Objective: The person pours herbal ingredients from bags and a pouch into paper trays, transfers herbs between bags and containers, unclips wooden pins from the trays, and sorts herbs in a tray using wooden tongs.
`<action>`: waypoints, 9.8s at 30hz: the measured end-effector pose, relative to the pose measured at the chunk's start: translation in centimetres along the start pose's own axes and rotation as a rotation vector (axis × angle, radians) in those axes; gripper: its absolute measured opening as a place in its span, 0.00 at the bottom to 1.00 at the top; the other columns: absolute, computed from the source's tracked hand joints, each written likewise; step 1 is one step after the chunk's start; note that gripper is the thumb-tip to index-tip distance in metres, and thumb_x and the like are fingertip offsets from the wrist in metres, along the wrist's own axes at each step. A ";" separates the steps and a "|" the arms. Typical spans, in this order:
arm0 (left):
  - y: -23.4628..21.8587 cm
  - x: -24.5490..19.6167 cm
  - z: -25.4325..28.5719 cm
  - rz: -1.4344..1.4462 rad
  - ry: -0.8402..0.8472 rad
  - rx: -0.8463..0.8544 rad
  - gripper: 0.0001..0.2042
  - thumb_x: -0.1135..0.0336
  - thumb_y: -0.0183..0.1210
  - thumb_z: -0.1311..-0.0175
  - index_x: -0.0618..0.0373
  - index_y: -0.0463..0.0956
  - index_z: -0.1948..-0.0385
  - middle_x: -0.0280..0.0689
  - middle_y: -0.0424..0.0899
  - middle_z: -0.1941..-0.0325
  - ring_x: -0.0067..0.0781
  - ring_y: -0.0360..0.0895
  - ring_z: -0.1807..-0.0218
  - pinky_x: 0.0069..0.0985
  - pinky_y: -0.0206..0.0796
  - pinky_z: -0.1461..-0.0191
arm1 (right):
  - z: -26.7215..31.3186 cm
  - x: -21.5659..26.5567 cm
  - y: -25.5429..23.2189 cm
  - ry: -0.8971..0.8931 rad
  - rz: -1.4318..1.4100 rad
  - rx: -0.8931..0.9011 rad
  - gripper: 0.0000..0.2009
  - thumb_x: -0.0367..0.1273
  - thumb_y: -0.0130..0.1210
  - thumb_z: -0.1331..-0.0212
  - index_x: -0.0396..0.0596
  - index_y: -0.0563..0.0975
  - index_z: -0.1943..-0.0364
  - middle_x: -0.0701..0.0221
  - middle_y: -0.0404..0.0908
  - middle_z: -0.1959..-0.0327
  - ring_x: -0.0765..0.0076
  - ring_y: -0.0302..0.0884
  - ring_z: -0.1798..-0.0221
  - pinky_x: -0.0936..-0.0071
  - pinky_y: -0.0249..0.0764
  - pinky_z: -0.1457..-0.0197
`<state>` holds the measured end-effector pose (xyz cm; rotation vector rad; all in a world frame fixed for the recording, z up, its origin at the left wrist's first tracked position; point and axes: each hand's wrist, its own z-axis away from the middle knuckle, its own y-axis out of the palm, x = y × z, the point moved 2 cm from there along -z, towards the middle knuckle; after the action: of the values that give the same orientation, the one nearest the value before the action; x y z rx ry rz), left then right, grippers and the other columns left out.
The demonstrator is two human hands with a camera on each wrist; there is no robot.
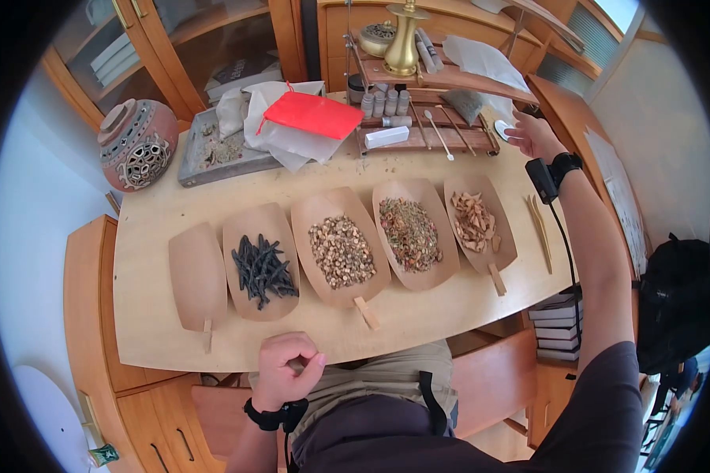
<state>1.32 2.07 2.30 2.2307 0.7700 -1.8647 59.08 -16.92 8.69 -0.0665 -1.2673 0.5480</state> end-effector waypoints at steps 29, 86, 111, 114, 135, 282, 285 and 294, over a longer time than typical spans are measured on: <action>-0.2 0.1 0.1 0.037 -0.036 0.030 0.08 0.79 0.62 0.44 0.61 0.73 0.80 0.34 0.76 0.79 0.23 0.67 0.80 0.21 0.54 0.76 | 8.6 0.1 5.2 -0.420 -0.900 0.277 0.20 0.31 0.42 0.22 0.32 0.61 0.33 0.49 0.67 0.31 0.43 0.69 0.29 0.58 0.71 0.24; 1.8 -6.6 2.9 0.664 0.104 -0.290 0.29 0.80 0.64 0.35 0.64 0.63 0.33 0.40 0.72 0.34 0.30 0.71 0.33 0.33 0.63 0.29 | 40.9 -3.6 16.5 -0.682 0.091 0.861 0.36 0.29 0.73 0.46 0.43 0.66 0.33 0.64 0.78 0.43 0.72 0.80 0.48 0.73 0.78 0.45; -1.9 -10.9 0.4 0.280 0.341 -0.533 0.32 0.71 0.71 0.41 0.67 0.67 0.35 0.42 0.76 0.38 0.34 0.77 0.39 0.35 0.67 0.33 | 40.3 -8.7 17.3 -0.127 -0.826 0.914 0.26 0.36 0.55 0.28 0.38 0.63 0.32 0.55 0.79 0.45 0.56 0.85 0.51 0.63 0.87 0.58; -3.8 -11.9 0.2 -0.010 0.432 -0.508 0.30 0.71 0.70 0.40 0.67 0.69 0.36 0.42 0.79 0.42 0.35 0.77 0.40 0.36 0.65 0.32 | 40.2 -8.8 17.1 -0.134 -0.782 0.863 0.27 0.38 0.55 0.29 0.37 0.64 0.33 0.53 0.80 0.46 0.56 0.85 0.53 0.63 0.87 0.61; -3.9 -13.4 0.3 0.047 0.057 -0.279 0.06 0.73 0.64 0.32 0.65 0.81 0.57 0.35 0.86 0.57 0.19 0.78 0.53 0.22 0.69 0.45 | 40.6 -9.2 17.2 -0.089 -0.857 0.863 0.26 0.35 0.53 0.26 0.43 0.61 0.29 0.62 0.75 0.37 0.64 0.82 0.43 0.63 0.89 0.53; -14.1 4.7 4.0 -0.209 -0.089 -0.745 0.04 0.72 0.59 0.27 0.60 0.74 0.58 0.24 0.75 0.69 0.08 0.68 0.70 0.10 0.58 0.68 | 30.9 8.7 27.7 -1.082 0.019 0.320 0.16 0.36 0.53 0.28 0.36 0.79 0.69 0.63 0.78 0.80 0.66 0.77 0.80 0.65 0.71 0.75; -14.1 4.8 4.0 -0.240 -0.121 -0.759 0.04 0.71 0.58 0.26 0.60 0.74 0.58 0.23 0.73 0.70 0.07 0.67 0.71 0.10 0.57 0.69 | 29.2 7.8 25.1 -0.819 -0.156 0.351 0.16 0.37 0.51 0.27 0.37 0.80 0.66 0.63 0.80 0.78 0.68 0.80 0.78 0.68 0.75 0.75; -14.2 5.0 4.0 -0.292 -0.122 -0.758 0.04 0.71 0.58 0.26 0.59 0.74 0.58 0.23 0.72 0.71 0.05 0.64 0.73 0.09 0.56 0.71 | 25.2 3.4 16.5 -0.459 -0.390 0.260 0.16 0.40 0.47 0.24 0.40 0.77 0.50 0.68 0.83 0.63 0.74 0.81 0.71 0.77 0.76 0.75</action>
<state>-8.29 14.11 -0.25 1.5727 1.5245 -1.4249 30.85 -7.34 14.00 0.5406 -1.5913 0.3935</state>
